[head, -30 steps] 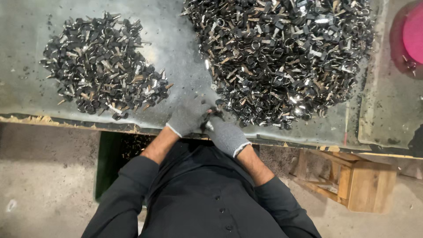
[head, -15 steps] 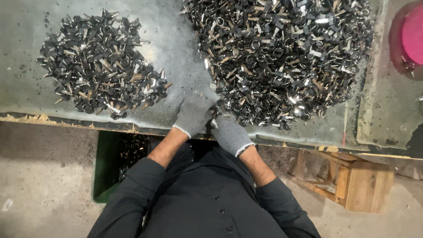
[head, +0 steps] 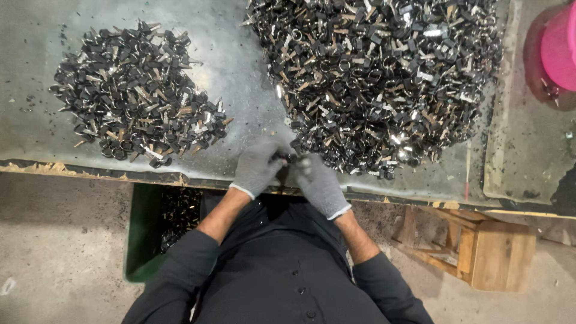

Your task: The person, wearing gray gloves, sits at a workbench and sorts small black metal components one at a time from a large pile on the table, placing selected pieces into a separate smaller pile in front of them. They continue this pick-and-place sorting throughout the episode.

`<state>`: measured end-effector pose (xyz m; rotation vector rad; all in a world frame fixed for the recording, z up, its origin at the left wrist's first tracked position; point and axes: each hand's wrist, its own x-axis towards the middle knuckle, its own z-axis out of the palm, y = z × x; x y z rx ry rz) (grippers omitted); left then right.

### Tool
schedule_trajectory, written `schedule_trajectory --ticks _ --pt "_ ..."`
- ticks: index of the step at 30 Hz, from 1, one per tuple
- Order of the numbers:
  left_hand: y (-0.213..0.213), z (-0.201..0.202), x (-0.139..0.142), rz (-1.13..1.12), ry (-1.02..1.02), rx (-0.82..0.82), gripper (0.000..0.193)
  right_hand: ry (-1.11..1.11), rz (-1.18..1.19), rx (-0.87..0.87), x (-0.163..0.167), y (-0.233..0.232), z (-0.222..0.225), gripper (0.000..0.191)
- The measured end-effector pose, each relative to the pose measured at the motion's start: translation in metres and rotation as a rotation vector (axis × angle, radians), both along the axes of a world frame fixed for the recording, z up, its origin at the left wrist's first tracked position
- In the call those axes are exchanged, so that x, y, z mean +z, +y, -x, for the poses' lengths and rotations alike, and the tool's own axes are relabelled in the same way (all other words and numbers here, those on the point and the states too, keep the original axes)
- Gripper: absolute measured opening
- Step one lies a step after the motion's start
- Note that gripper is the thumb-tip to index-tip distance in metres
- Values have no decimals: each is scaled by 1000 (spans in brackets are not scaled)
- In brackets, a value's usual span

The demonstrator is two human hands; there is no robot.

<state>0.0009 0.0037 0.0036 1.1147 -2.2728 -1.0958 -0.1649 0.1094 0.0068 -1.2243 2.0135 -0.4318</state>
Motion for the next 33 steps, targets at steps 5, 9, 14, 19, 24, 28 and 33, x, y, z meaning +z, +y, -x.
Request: schedule_trajectory --ticks 5,9,14,19,24,28,33 --pt "-2 -14 3 -478 7 -55 23 -265 331 -88 6 -8 8 38" --pt "0 -20 10 -350 99 -111 23 -692 202 -130 8 -12 10 48" --pt "17 -15 23 224 80 -340 21 -617 129 -139 -4 -16 10 43" --pt "14 -8 31 19 144 -232 26 -699 192 -259 -15 -15 12 36" --pt "3 -16 31 -182 125 -147 25 -955 149 -271 -8 -7 16 37" --pt "9 -19 26 -213 151 -144 24 -909 92 -322 1 -8 11 43" --pt "12 -5 14 502 -175 -274 25 -59 289 -102 1 -18 -3 32"
